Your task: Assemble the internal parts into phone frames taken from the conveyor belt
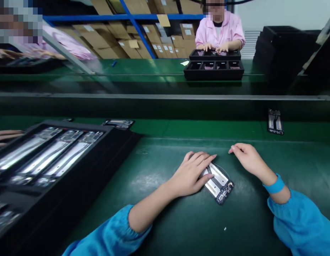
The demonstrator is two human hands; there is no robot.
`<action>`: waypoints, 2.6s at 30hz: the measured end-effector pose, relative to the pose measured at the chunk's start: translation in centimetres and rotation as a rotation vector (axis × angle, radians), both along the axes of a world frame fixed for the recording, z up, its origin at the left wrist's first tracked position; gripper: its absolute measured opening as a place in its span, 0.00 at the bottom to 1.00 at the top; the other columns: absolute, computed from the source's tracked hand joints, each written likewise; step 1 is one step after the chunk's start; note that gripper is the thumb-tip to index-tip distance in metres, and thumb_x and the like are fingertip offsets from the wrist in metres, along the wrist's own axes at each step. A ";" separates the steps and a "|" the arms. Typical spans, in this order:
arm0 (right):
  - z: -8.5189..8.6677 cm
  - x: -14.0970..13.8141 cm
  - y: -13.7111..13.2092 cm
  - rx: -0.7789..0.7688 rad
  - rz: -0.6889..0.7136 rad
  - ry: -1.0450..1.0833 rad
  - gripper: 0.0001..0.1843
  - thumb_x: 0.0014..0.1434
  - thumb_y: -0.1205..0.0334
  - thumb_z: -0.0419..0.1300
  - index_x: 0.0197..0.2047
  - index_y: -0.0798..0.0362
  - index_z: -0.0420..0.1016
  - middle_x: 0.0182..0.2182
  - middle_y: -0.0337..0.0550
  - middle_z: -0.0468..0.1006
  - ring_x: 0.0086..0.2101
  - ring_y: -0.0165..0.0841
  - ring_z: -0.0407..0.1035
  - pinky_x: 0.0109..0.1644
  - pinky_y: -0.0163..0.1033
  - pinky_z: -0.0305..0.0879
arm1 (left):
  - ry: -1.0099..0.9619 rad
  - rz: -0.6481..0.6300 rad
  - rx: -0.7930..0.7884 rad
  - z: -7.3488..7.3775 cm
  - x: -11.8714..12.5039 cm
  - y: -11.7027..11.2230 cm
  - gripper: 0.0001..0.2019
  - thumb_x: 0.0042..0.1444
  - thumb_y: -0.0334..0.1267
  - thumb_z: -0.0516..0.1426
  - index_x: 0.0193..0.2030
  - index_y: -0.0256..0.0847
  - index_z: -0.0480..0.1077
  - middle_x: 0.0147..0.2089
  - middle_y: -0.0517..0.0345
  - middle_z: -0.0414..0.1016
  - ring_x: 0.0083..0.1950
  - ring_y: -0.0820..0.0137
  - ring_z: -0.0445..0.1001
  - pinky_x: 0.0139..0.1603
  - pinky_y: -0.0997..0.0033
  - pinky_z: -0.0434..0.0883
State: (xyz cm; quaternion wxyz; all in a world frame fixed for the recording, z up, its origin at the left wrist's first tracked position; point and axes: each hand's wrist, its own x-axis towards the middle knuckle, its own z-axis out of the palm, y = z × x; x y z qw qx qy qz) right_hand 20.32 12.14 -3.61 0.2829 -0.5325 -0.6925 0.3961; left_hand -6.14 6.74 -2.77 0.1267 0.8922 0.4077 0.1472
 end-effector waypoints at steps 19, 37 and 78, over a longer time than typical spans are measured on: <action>2.8 -2.3 -8.9 -0.301 0.137 -0.649 0.20 0.55 0.47 0.69 0.31 0.48 0.63 0.21 0.37 0.70 0.23 0.35 0.61 0.26 0.38 0.43 | -0.191 -0.062 -0.065 -0.3 2.2 -2.4 0.10 0.67 0.36 0.53 0.36 0.39 0.72 0.35 0.55 0.72 0.43 0.63 0.66 0.42 0.61 0.56; 2.7 -1.5 -6.8 -0.945 0.161 -0.049 0.18 0.61 0.52 0.59 0.24 0.54 0.75 0.11 0.34 0.67 0.13 0.24 0.55 0.20 0.30 0.50 | -0.358 -0.039 -0.094 -1.0 2.5 -2.5 0.11 0.66 0.37 0.54 0.33 0.40 0.72 0.43 0.57 0.73 0.46 0.65 0.66 0.44 0.61 0.57; 2.6 -2.6 -7.1 -0.462 0.103 -0.303 0.22 0.59 0.58 0.58 0.17 0.52 0.58 0.15 0.33 0.56 0.20 0.27 0.50 0.24 0.35 0.43 | -0.139 0.068 -0.001 -0.7 4.3 -1.5 0.08 0.65 0.39 0.54 0.41 0.38 0.71 0.41 0.53 0.74 0.45 0.60 0.67 0.45 0.58 0.59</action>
